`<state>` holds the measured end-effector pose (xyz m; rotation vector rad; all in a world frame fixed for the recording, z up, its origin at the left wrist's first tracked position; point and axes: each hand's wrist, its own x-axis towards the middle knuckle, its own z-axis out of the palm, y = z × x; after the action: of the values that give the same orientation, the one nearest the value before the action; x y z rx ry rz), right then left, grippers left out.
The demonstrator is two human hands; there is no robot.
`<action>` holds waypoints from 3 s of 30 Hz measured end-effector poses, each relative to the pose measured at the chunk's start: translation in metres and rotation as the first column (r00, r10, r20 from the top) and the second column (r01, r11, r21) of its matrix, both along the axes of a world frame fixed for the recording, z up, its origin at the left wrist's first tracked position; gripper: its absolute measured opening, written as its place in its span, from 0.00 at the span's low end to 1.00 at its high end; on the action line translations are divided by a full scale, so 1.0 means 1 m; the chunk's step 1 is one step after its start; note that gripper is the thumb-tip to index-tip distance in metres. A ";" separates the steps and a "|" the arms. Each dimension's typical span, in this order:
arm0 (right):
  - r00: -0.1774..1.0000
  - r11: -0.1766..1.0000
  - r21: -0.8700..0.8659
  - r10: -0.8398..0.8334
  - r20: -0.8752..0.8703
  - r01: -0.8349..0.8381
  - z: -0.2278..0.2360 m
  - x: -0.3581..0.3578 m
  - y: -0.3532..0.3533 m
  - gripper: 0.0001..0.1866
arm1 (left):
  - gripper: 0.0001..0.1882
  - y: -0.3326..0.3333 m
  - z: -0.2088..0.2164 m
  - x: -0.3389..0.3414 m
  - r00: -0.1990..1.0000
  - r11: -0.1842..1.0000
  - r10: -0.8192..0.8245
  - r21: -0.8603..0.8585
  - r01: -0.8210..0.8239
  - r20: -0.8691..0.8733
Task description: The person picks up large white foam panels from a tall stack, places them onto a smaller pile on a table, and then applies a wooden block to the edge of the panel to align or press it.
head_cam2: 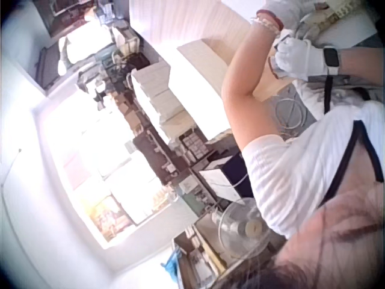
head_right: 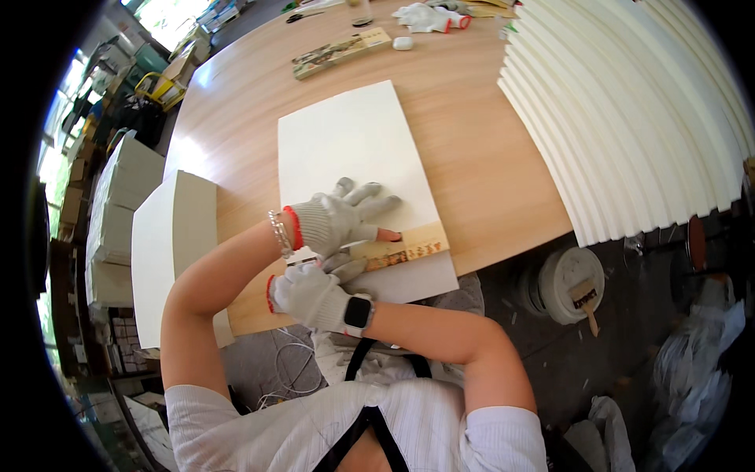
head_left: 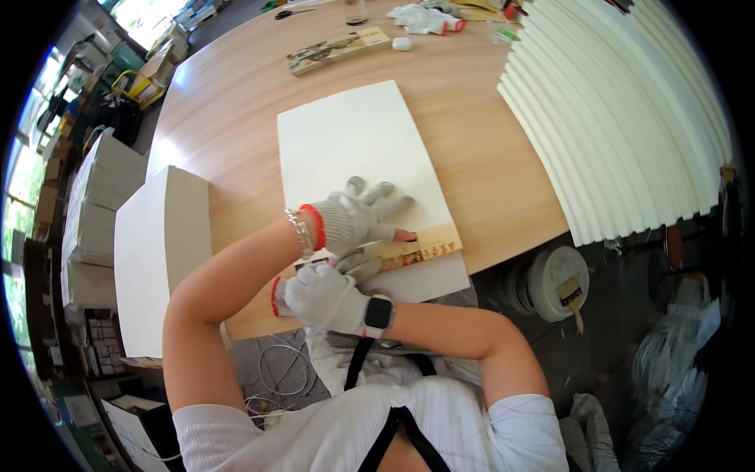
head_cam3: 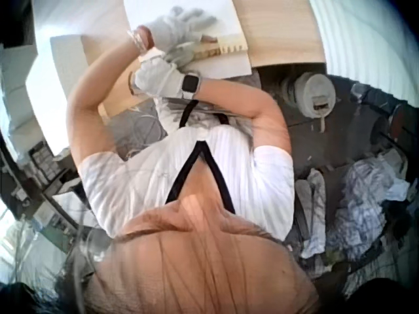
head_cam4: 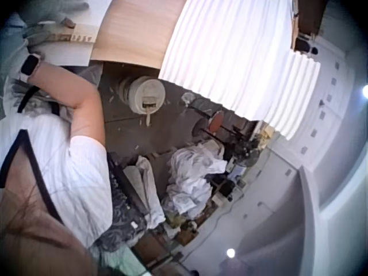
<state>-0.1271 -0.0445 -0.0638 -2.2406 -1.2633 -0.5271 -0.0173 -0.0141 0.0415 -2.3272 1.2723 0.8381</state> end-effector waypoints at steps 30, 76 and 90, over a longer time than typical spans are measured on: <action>0.131 0.869 0.148 0.097 -0.987 0.472 0.006 0.138 -0.198 0.25 | 0.32 0.047 -0.091 -0.166 -0.355 -0.192 -0.626 0.578 -0.793 -0.695; 0.448 0.966 0.239 0.170 -0.878 0.102 0.095 0.087 -0.022 0.31 | 0.37 0.234 -0.034 -0.285 -0.119 -0.052 0.977 -0.746 0.664 -0.174; 0.266 0.732 0.133 -0.067 -0.962 0.668 -0.003 0.007 -0.234 0.17 | 0.36 0.066 -0.111 -0.236 0.336 -0.041 0.912 -0.867 -0.497 -0.236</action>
<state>-0.1201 -0.2788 -0.0671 -1.7668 0.1120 0.2822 -0.2528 0.0521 -0.0700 -3.8152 -0.1579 -0.4220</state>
